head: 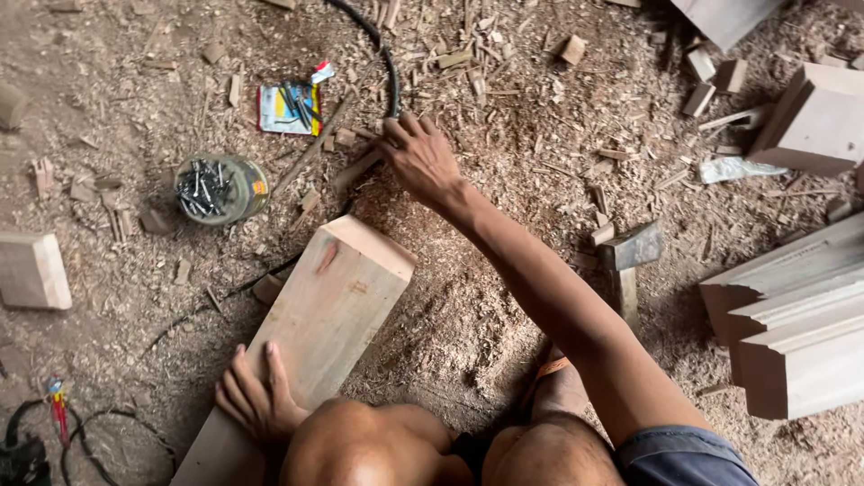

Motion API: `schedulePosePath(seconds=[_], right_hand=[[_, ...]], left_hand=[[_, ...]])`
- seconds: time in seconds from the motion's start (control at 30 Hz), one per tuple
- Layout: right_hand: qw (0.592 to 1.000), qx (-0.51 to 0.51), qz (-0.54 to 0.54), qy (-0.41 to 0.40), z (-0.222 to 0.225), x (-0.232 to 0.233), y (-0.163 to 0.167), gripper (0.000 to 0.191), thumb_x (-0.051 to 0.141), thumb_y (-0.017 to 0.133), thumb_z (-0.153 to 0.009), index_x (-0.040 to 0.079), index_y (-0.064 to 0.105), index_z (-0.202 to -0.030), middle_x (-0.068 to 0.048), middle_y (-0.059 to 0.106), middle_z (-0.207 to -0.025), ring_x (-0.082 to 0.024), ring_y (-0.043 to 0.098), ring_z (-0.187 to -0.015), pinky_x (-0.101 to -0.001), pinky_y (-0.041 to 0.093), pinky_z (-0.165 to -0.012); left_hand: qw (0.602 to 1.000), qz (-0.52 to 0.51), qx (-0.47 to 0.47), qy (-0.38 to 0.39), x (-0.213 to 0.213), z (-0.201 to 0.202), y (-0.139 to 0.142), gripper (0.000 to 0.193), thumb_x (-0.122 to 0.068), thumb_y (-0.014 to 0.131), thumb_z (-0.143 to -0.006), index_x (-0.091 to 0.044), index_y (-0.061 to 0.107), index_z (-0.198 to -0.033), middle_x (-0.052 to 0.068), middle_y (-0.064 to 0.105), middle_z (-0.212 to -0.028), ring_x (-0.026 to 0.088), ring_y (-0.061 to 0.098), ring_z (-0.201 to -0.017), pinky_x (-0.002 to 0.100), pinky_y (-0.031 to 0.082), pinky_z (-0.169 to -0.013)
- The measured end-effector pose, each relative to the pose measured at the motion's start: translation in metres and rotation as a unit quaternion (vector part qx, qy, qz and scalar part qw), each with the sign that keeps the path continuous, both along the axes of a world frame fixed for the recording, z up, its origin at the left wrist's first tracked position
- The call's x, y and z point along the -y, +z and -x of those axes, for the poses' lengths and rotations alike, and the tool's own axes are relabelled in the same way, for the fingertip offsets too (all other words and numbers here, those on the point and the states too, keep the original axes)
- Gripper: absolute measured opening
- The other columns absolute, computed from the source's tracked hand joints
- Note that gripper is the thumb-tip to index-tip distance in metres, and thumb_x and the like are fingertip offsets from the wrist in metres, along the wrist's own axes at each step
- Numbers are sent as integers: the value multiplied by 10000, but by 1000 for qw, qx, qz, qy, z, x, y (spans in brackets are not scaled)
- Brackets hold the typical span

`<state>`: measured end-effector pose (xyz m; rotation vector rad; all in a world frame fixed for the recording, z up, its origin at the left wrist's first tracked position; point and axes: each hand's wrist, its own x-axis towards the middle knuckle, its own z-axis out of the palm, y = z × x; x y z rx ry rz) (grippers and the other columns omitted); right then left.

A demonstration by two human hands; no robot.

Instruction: The person sits on the workshop floor and hammers nails into wooden frame assemblies using a small hatchet-style hammer. They hold each frame steady with one hand, drive nails at the corners, reposition the frame, and set it aside while reaching for the next piece.

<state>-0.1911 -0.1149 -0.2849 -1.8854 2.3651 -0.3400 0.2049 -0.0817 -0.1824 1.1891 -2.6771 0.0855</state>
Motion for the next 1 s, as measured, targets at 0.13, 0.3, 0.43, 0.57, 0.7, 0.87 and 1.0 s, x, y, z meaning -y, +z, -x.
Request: schedulePosePath(seconds=[0.13,0.3,0.43,0.57,0.7,0.87,1.0], right_hand=[[997,77,8,-27,-7,-38,-1,266,235,532,-1066,90,689,-1225,-78,621,-1036,-217,523,-896,-344,495,-789],[972,186,110,-89,-36,-127,-9,227,278,562,-1084,99,699,-1116,-61,651,-934,-179,529,-794,-339,476,-703],[962,205,114,-137,-67,-175,-25,229,278,579,-1083,85,692,-1133,-58,661,-903,-166,522,-727,-344,450,-664],[974,163,103,-117,-83,-189,-35,228,308,589,-1089,105,694,-1100,-61,635,-862,-175,522,-725,-351,461,-675],[976,150,114,-107,-91,-197,-33,253,315,569,-1063,101,688,-1130,-60,613,-871,-196,524,-772,-365,463,-717],[983,121,25,-138,-94,-208,-39,270,329,580,-1073,86,684,-1131,-70,613,-862,-205,526,-755,-379,458,-717],[982,33,101,-154,-82,-207,-48,344,301,560,-1057,87,631,-1318,-86,645,-1002,-201,590,-897,-370,477,-811]], left_hand=[[1000,-15,-10,2,0,4,3,393,-328,515,-1071,-169,657,-1401,246,549,-1496,445,525,-1297,563,398,-1116],[999,-34,-24,-2,3,6,6,415,-359,522,-1043,-191,649,-1401,234,527,-1520,437,493,-1346,560,377,-1145],[998,-51,-38,-13,4,7,8,434,-385,527,-1021,-209,642,-1401,224,509,-1540,431,467,-1386,557,360,-1169],[995,-76,-62,-20,-5,0,21,454,-410,532,-998,-227,635,-1401,215,491,-1559,425,442,-1426,554,344,-1193],[978,-177,-73,86,-14,-7,26,548,-442,646,-912,-214,609,-1409,227,434,-1559,422,369,-1439,562,306,-1177],[961,-196,-80,177,-17,1,11,751,-466,852,-852,-181,571,-1488,214,416,-1595,445,323,-1533,628,277,-1255],[986,-106,-63,-108,-20,14,21,959,-335,831,-442,-272,607,-1373,293,329,-1573,522,309,-1415,703,283,-1149]])
